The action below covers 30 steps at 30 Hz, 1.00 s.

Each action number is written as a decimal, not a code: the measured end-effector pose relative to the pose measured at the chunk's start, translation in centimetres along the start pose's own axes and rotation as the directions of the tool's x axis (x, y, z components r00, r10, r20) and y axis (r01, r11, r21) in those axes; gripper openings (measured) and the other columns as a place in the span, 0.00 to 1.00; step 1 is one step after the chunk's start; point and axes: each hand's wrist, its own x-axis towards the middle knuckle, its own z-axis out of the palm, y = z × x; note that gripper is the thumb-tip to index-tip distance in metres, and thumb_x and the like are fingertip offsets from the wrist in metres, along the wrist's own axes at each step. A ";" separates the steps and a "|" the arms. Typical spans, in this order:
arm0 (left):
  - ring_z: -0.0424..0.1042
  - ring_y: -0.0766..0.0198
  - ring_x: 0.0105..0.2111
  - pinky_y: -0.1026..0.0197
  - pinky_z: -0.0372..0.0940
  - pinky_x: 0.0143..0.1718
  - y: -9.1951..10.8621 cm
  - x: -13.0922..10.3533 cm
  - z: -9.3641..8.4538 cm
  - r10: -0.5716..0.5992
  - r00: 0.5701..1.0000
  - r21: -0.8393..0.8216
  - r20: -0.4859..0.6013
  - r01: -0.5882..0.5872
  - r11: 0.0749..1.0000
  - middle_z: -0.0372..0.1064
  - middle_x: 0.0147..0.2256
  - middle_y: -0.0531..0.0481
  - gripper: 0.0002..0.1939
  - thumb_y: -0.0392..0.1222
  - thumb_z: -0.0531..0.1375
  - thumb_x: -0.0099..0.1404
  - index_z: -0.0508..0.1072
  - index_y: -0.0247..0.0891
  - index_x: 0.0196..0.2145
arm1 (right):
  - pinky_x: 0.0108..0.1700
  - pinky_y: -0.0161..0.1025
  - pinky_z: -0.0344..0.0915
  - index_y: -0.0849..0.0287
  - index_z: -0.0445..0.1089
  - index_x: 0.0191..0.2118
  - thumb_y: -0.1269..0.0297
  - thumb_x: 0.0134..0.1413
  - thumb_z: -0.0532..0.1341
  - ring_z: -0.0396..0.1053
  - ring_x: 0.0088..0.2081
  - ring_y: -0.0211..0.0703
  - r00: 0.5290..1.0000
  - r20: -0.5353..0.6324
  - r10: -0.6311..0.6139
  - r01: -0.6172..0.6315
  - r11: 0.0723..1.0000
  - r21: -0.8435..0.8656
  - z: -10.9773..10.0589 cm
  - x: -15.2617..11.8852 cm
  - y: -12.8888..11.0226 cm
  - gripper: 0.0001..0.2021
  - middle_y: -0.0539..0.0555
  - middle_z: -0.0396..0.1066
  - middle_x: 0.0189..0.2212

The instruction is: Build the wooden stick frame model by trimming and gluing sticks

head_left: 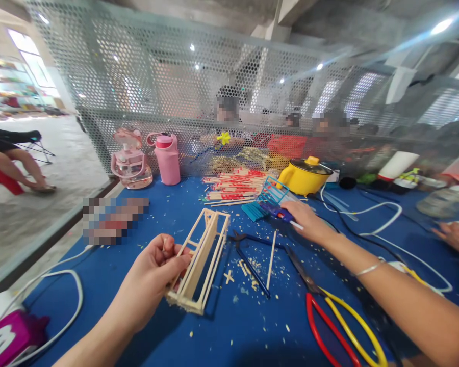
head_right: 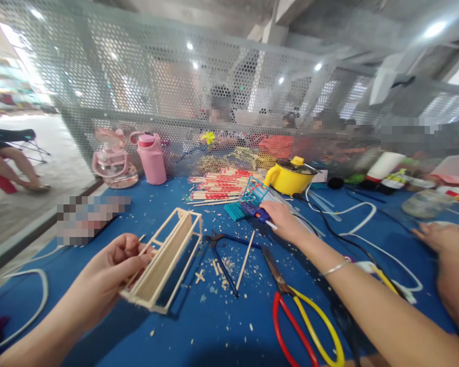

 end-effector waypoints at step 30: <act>0.58 0.55 0.58 0.57 0.57 0.55 1.7 0.8 0.5 0.471 0.880 0.239 -0.061 -0.445 0.863 0.63 0.56 0.49 0.12 0.47 0.60 0.61 0.78 0.42 0.39 | 0.40 0.39 0.66 0.53 0.76 0.38 0.61 0.57 0.59 0.71 0.36 0.40 0.998 -0.028 -0.061 0.058 0.587 0.807 -7.2 8.7 -21.1 0.09 0.49 0.76 0.33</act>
